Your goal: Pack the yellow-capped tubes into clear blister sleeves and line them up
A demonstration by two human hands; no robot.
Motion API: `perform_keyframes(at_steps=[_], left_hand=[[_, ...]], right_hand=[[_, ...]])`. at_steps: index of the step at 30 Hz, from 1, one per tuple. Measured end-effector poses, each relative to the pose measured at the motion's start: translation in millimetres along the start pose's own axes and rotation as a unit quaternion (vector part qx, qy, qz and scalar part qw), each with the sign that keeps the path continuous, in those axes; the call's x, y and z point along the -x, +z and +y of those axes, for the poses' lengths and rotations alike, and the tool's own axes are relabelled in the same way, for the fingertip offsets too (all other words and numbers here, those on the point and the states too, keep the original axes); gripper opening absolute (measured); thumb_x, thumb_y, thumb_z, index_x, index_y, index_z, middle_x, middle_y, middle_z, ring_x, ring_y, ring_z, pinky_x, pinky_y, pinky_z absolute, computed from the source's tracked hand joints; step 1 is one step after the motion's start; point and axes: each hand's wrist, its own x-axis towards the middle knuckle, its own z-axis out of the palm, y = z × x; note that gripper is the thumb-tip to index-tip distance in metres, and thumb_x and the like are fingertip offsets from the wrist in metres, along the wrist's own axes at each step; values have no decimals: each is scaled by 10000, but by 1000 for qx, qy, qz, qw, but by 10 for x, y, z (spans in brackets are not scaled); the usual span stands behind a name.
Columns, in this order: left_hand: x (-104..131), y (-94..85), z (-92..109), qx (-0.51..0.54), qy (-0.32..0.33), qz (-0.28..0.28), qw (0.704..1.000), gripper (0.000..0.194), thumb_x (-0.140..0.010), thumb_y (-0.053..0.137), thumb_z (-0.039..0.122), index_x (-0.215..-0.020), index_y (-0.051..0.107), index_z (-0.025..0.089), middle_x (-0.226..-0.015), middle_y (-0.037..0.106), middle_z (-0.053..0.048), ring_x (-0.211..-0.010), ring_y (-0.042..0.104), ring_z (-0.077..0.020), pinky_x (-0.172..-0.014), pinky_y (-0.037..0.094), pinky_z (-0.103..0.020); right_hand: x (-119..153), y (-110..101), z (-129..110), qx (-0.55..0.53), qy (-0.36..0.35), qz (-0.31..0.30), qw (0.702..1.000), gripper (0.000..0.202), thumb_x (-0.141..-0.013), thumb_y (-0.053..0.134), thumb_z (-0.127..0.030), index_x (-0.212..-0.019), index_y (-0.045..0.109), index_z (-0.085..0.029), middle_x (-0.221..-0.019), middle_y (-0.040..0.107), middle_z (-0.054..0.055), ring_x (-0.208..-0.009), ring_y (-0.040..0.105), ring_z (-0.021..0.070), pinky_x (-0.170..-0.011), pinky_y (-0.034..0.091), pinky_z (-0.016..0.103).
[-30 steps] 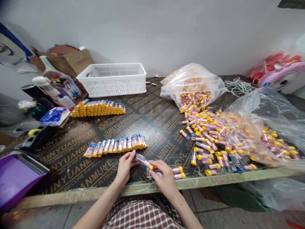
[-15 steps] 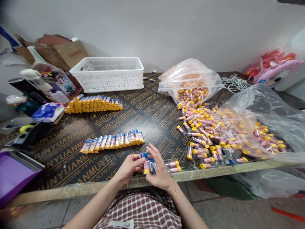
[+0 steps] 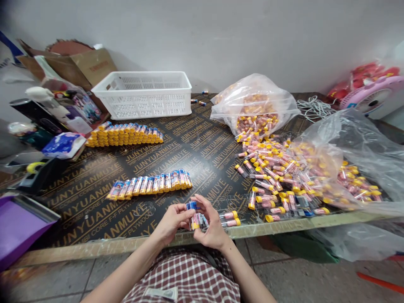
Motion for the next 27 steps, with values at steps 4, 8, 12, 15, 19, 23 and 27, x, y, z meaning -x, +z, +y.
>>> perform_keyframes(at_steps=[4, 8, 12, 15, 19, 23, 27], left_hand=[[10, 1, 19, 3, 1, 0, 1000, 402, -561, 785, 396, -750, 651, 67, -632, 634, -50, -510, 558, -101, -487, 455, -206], [19, 11, 0, 6, -1, 1, 1000, 396, -562, 783, 393, -732, 639, 66, -630, 635, -53, -510, 558, -103, -484, 453, -207], [-1, -21, -11, -5, 3, 9, 1000, 388, -564, 773, 409, -699, 609, 84, -604, 624, -40, -484, 546, -98, -480, 446, -210], [-106, -172, 122, -59, 54, 53, 995, 407, -569, 754, 442, -732, 585, 110, -589, 627, -28, -461, 540, -109, -474, 436, -225], [-381, -514, 502, -264, 202, 233, 914, 530, -574, 750, 446, -972, 548, 159, -511, 570, 47, -452, 526, -126, -496, 399, -226], [-639, -725, 771, -485, 224, 300, 790, 473, -629, 714, 461, -986, 568, 188, -557, 563, 32, -580, 575, -165, -581, 381, -238], [-659, -666, 743, -590, 219, 316, 710, 469, -727, 609, 522, -1053, 569, 187, -599, 586, -12, -634, 582, -201, -596, 350, -255]], right_hand=[[-1, -1, -3, 0, -3, 1, 1000, 847, -585, 499, -25, -1365, 265, -258, -1335, 436, 87, -1196, 471, 243, -990, 429, 401], [-3, 9, -6, 4, -6, 1, 1000, 849, -585, 502, -24, -1365, 264, -257, -1336, 435, 85, -1197, 470, 241, -995, 424, 399], [-31, 14, -33, 11, 3, -16, 1000, 857, -621, 513, -42, -1389, 208, -267, -1383, 384, 86, -1224, 444, 237, -1018, 397, 407], [-56, -46, -46, 24, 6, -15, 1000, 875, -674, 554, -114, -1415, 122, -292, -1486, 191, 73, -1269, 382, 254, -1048, 347, 450], [-55, -210, 1, 43, 0, 46, 998, 801, -765, 544, -207, -1419, 92, -306, -1496, 150, 67, -1278, 361, 269, -1052, 317, 505], [-21, -355, 21, 100, 20, 64, 993, 712, -791, 551, -254, -1406, 194, -280, -1456, 259, 84, -1242, 407, 274, -1029, 354, 490], [32, -551, -12, 193, 44, 83, 977, 647, -779, 585, -270, -1367, 315, -278, -1448, 280, 80, -1211, 439, 269, -983, 408, 455]])
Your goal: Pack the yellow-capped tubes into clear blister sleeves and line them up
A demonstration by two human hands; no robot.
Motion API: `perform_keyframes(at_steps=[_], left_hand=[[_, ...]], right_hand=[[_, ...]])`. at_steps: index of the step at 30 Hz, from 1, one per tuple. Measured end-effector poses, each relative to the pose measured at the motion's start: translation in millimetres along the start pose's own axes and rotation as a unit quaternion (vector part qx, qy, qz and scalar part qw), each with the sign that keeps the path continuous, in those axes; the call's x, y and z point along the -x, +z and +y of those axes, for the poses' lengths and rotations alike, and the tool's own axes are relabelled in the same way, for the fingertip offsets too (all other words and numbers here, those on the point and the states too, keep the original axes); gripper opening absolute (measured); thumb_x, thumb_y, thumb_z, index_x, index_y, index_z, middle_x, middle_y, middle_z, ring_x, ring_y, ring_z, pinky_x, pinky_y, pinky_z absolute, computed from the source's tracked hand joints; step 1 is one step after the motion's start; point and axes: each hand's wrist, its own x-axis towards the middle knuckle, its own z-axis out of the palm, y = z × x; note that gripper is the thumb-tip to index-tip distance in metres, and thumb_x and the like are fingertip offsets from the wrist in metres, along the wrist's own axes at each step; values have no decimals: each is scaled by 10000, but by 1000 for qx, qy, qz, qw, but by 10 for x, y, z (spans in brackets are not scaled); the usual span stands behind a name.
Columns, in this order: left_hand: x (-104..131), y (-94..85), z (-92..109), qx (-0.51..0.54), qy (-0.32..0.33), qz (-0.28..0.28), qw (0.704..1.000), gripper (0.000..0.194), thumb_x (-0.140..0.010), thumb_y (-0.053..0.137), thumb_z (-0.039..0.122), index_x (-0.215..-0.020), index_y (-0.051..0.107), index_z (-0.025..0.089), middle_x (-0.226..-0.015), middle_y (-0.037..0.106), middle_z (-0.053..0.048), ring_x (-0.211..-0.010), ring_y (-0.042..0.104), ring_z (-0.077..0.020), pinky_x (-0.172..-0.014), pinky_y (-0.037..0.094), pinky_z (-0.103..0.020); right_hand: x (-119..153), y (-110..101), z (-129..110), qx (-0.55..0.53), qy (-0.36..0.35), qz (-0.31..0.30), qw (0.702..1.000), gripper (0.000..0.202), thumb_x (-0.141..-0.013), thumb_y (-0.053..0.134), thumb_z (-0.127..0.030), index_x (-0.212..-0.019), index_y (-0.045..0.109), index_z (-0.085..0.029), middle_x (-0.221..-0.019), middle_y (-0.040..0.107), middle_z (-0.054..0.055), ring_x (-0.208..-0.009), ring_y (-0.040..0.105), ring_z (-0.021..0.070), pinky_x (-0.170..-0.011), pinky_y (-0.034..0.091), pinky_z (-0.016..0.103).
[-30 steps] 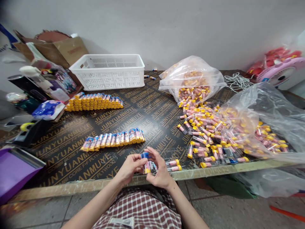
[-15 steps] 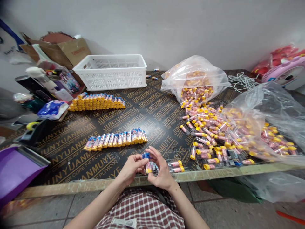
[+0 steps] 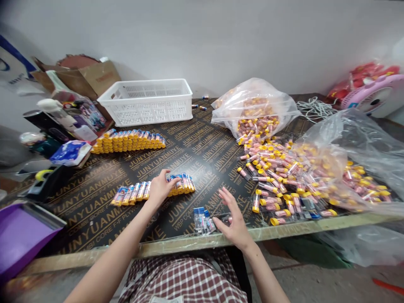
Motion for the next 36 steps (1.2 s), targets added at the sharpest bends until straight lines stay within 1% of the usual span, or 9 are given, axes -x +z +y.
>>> perform_keyframes(at_steps=[3, 6, 9, 13, 22, 25, 28, 31, 36], left_hand=[[229, 67, 78, 22, 21, -5, 1000, 392, -791, 520, 533, -951, 620, 190, -614, 593, -20, -613, 564, -181, -592, 344, -251], [509, 227, 133, 78, 83, -124, 986, 307, -772, 570, 485, -808, 658, 193, -665, 611, -18, -629, 554, -158, -611, 356, -243], [712, 435, 153, 85, 122, -210, 966, 207, -712, 664, 384, -791, 665, 193, -766, 611, -23, -687, 551, -155, -623, 359, -240], [797, 583, 150, 78, 103, -217, 968, 93, -706, 668, 275, -698, 633, 189, -738, 588, -8, -695, 535, -148, -620, 346, -236], [885, 584, 141, 112, 79, -217, 966, 65, -748, 600, 211, -696, 635, 198, -678, 648, -10, -662, 570, -162, -634, 350, -249], [913, 595, 132, 102, 79, -200, 971, 36, -739, 609, 200, -709, 627, 200, -676, 643, -5, -650, 563, -156, -619, 339, -244], [920, 586, 126, 99, 94, -183, 974, 52, -725, 625, 201, -676, 611, 192, -708, 624, -6, -670, 549, -149, -622, 335, -239], [917, 563, 128, 103, 78, -192, 973, 72, -733, 620, 218, -671, 599, 187, -678, 603, 2, -651, 533, -143, -609, 330, -237], [911, 552, 144, 87, 61, -182, 977, 199, -684, 690, 319, -815, 605, 198, -759, 601, -4, -697, 539, -156, -611, 327, -241]], right_hand=[[10, -206, 116, 72, 46, 29, 996, 525, -764, 611, -294, -1269, 469, -279, -1363, 401, 75, -1138, 495, 261, -919, 456, 444], [10, -366, 264, 133, 81, -9, 988, 419, -718, 644, -261, -1134, 600, -248, -1153, 557, 83, -1048, 531, 267, -887, 463, 459], [-9, -414, 350, 173, 95, -85, 977, 323, -708, 632, -207, -1029, 663, -223, -1022, 592, 85, -976, 540, 256, -878, 451, 444], [-41, -393, 374, 203, 101, -144, 963, 235, -744, 589, -196, -953, 691, -228, -957, 593, 82, -921, 534, 243, -848, 445, 400], [-19, -501, 438, 214, 111, -177, 954, 101, -787, 558, -262, -742, 640, -223, -805, 571, 46, -781, 528, 205, -742, 446, 339], [-17, -461, 373, 197, 114, -166, 959, 141, -823, 521, -299, -738, 599, -220, -795, 561, 43, -790, 524, 204, -719, 475, 338], [-23, -375, 265, 83, 185, -120, 972, 186, -852, 467, -384, -829, 563, -227, -853, 544, 40, -783, 536, 196, -546, 525, 284], [-39, -287, 151, -20, 244, -50, 968, 231, -817, 503, -436, -908, 557, -231, -863, 534, 27, -735, 540, 178, -394, 506, 221], [-67, -168, 71, -20, 218, 16, 976, 249, -761, 580, -411, -918, 601, -219, -794, 579, 23, -607, 537, 151, -289, 415, 169]])
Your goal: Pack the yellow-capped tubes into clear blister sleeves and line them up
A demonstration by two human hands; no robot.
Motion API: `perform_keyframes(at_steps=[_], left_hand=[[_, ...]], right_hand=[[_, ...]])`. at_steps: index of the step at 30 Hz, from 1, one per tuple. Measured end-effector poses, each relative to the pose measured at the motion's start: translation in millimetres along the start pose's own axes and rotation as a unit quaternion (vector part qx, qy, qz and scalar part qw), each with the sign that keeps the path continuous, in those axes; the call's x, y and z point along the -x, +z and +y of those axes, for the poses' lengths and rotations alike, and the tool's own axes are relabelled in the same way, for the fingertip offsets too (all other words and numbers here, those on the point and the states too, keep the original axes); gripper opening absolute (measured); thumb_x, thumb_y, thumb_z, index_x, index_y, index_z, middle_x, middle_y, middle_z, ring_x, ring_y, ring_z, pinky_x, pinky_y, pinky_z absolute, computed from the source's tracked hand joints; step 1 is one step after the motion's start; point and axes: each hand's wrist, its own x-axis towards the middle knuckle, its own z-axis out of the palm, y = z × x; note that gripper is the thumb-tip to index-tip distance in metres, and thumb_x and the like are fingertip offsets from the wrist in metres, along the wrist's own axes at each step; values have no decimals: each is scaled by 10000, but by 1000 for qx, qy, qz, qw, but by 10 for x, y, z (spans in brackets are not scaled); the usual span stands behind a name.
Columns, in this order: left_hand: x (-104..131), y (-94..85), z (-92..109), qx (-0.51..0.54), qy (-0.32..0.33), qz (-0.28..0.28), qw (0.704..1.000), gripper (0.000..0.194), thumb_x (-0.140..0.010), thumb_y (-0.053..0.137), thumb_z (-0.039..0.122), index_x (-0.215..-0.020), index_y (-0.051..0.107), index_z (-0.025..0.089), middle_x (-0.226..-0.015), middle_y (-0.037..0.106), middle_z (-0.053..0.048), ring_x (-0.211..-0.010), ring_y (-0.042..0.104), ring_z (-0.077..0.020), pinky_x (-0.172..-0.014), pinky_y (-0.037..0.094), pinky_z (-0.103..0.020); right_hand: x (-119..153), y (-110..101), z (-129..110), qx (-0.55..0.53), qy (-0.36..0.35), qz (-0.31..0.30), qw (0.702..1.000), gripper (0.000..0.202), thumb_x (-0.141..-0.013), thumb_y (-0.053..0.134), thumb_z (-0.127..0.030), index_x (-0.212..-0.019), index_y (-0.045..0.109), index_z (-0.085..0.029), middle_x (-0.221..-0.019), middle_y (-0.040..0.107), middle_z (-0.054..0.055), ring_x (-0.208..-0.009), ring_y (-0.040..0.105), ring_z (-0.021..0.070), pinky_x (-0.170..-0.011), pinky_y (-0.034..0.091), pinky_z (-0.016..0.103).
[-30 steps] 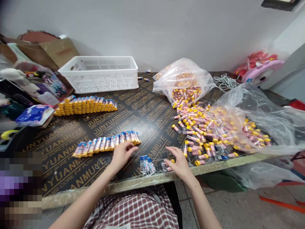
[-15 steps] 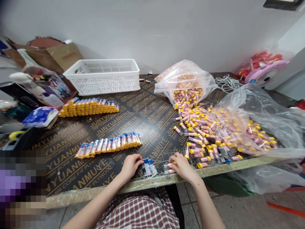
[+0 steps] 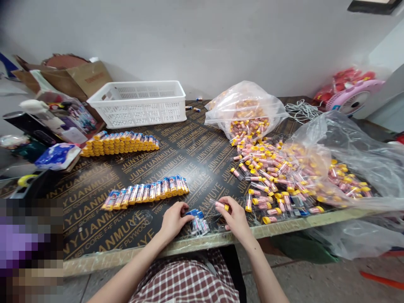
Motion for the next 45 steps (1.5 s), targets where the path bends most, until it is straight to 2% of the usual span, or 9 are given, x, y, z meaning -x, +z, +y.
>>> perform_keyframes(at_steps=[9, 16, 19, 21, 25, 28, 32, 37, 45], left_hand=[[-5, 43, -22, 8, 3, -9, 1000, 63, -731, 628, 220, -681, 606, 190, -709, 625, -2, -676, 550, -149, -623, 331, -246], [21, 15, -30, 41, -8, 10, 999, 60, -681, 649, 195, -649, 599, 186, -669, 625, 5, -640, 546, -142, -608, 343, -246], [15, 7, -44, 125, -23, 26, 992, 98, -643, 657, 200, -604, 572, 171, -634, 588, 9, -606, 528, -128, -593, 365, -239], [10, -4, -46, 256, -71, 22, 964, 148, -639, 653, 242, -606, 529, 168, -571, 550, 24, -553, 521, -117, -558, 385, -229], [16, -72, -26, 515, -185, 12, 837, 298, -560, 721, 269, -708, 481, 176, -521, 557, 48, -464, 523, -101, -508, 433, -221], [21, -131, -22, 583, -222, 19, 781, 456, -432, 799, 158, -819, 558, 148, -609, 634, 14, -508, 560, -92, -529, 457, -199], [4, -155, -67, 634, -249, 33, 732, 337, -464, 832, 219, -719, 647, 100, -670, 662, -28, -562, 578, -76, -550, 478, -171], [-8, -166, -106, 657, -267, 69, 702, 308, -468, 848, 286, -632, 671, 95, -622, 661, -34, -533, 571, -73, -502, 468, -158], [-12, -180, -87, 652, -274, 104, 699, 366, -444, 851, 340, -618, 642, 97, -554, 624, -11, -507, 563, -74, -478, 447, -154]], right_hand=[[-5, 186, 84, 16, -98, 44, 994, 193, -774, 610, -358, -868, 633, -191, -856, 624, 59, -774, 603, 204, -650, 507, 310], [10, 306, 159, -38, -100, 36, 994, 248, -772, 612, -363, -941, 648, -186, -932, 631, 85, -829, 617, 220, -687, 516, 331], [51, 337, 100, -79, -72, 49, 993, 287, -746, 644, -378, -952, 641, -179, -909, 654, 84, -762, 628, 211, -659, 523, 330], [89, 357, 40, -113, -64, 56, 990, 301, -728, 666, -379, -950, 641, -178, -909, 660, 85, -761, 632, 212, -664, 530, 332], [171, 424, -42, -170, -80, 40, 981, 278, -741, 668, -345, -966, 650, -183, -1002, 628, 91, -852, 628, 213, -724, 544, 335], [236, 493, -55, -167, -111, 37, 979, 230, -771, 648, -299, -973, 664, -190, -1058, 592, 85, -915, 609, 204, -804, 531, 336], [327, 567, -71, -129, -136, 37, 982, 214, -814, 600, -261, -1014, 655, -210, -1071, 572, 84, -930, 592, 195, -792, 540, 321], [404, 604, -90, -79, -168, 29, 982, 247, -843, 554, -214, -1073, 638, -251, -1104, 550, 74, -945, 589, 189, -773, 551, 305], [440, 645, -114, -49, -190, -11, 980, 276, -851, 523, -182, -1093, 629, -263, -1108, 555, 76, -967, 593, 195, -777, 553, 304]])
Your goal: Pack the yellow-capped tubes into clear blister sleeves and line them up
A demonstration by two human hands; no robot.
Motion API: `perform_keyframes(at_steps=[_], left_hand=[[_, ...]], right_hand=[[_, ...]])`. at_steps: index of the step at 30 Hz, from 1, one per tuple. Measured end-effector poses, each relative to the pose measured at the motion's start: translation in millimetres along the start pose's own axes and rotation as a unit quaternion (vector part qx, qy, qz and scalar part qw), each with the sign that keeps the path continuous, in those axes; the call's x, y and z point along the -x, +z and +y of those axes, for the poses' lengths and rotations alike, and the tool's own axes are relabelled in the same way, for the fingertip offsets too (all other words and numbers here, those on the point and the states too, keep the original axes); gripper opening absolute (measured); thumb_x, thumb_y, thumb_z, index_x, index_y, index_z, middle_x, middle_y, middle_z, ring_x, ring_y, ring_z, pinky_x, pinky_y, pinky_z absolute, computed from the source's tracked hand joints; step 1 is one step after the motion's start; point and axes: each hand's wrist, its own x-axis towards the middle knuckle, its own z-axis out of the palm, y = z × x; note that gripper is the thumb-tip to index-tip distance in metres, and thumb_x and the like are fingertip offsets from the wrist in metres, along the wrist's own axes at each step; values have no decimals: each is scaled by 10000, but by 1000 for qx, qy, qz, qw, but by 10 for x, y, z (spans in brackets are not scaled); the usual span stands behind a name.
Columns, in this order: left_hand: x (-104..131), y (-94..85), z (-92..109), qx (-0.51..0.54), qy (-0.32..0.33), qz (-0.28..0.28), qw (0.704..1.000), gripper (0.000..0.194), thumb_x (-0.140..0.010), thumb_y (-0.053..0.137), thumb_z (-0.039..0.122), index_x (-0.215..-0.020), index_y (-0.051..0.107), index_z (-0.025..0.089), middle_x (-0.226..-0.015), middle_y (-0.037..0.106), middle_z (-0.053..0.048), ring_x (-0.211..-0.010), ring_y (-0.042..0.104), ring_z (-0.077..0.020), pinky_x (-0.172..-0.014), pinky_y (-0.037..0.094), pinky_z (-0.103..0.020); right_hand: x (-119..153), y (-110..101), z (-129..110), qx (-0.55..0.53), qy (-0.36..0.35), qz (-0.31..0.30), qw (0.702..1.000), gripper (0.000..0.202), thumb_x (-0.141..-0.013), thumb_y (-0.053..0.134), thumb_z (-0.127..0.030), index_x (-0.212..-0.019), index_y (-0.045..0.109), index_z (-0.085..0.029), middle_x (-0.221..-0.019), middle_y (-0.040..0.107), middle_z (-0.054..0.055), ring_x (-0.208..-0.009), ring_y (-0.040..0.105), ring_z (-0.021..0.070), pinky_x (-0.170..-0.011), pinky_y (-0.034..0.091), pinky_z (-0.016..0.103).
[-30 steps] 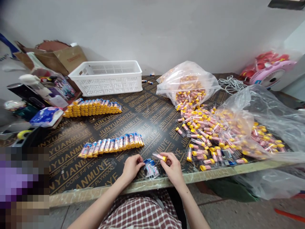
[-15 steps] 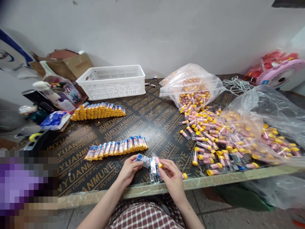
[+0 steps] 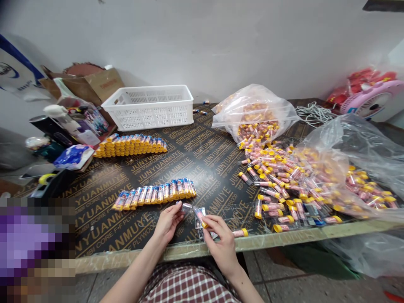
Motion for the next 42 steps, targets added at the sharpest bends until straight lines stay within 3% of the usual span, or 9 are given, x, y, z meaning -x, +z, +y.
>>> perform_keyframes(at_steps=[5, 12, 15, 18, 20, 23, 26, 42], left_hand=[[67, 35, -14, -27, 16, -75, 997, 310, -566, 801, 312, -724, 621, 115, -701, 662, -28, -588, 597, -92, -573, 496, -198], [236, 129, 47, -77, -2, -164, 983, 437, -546, 816, 254, -911, 613, 124, -777, 680, -51, -642, 618, -129, -615, 505, -245], [326, 159, 54, -123, -30, -223, 967, 389, -588, 791, 304, -871, 654, 75, -746, 673, -78, -633, 605, -126, -615, 489, -233], [396, 178, 37, -149, -46, -252, 955, 365, -634, 753, 367, -820, 675, 63, -700, 661, -78, -587, 578, -112, -581, 468, -220], [422, 181, 16, -160, -55, -259, 951, 365, -627, 755, 378, -801, 680, 67, -700, 661, -77, -579, 575, -114, -570, 461, -221], [435, 176, -15, -166, -61, -260, 949, 351, -611, 769, 363, -796, 681, 77, -706, 665, -71, -584, 581, -118, -565, 457, -220], [437, 171, -32, -165, -61, -257, 950, 341, -607, 771, 355, -793, 678, 85, -718, 672, -69, -587, 586, -119, -559, 451, -214], [478, 172, -2, -158, -53, -230, 959, 330, -586, 776, 373, -717, 656, 95, -658, 659, -55, -538, 574, -112, -512, 439, -202]], right_hand=[[-12, 39, -25, -21, 13, -58, 998, 292, -869, 469, -171, -1098, 622, -270, -1118, 551, 69, -1009, 579, 195, -782, 544, 295], [-96, 48, 56, 7, -17, -46, 999, 405, -817, 471, -114, -1183, 524, -279, -1076, 536, 58, -876, 597, 172, -725, 538, 304], [-156, 32, 64, 37, -59, -28, 997, 626, -740, 513, -86, -1316, 378, -293, -1275, 417, 81, -1053, 535, 218, -836, 511, 364], [-195, 3, 49, 4, -78, -59, 995, 792, -671, 524, -68, -1381, 252, -290, -1448, 217, 76, -1202, 443, 252, -931, 470, 399], [-200, -17, 46, -20, -78, -101, 992, 841, -631, 513, -52, -1391, 228, -272, -1463, 220, 77, -1248, 405, 262, -983, 432, 414], [-186, -28, 65, -41, -69, -142, 987, 848, -602, 496, -35, -1384, 247, -248, -1385, 380, 88, -1244, 422, 252, -1025, 391, 416], [-166, -9, 87, -65, -64, -133, 987, 835, -593, 499, -36, -1369, 268, -239, -1332, 446, 94, -1207, 466, 240, -1012, 409, 393], [-156, 71, 59, -103, -57, -112, 987, 836, -598, 497, -39, -1367, 245, -252, -1344, 431, 105, -1174, 498, 240, -979, 439, 399]])
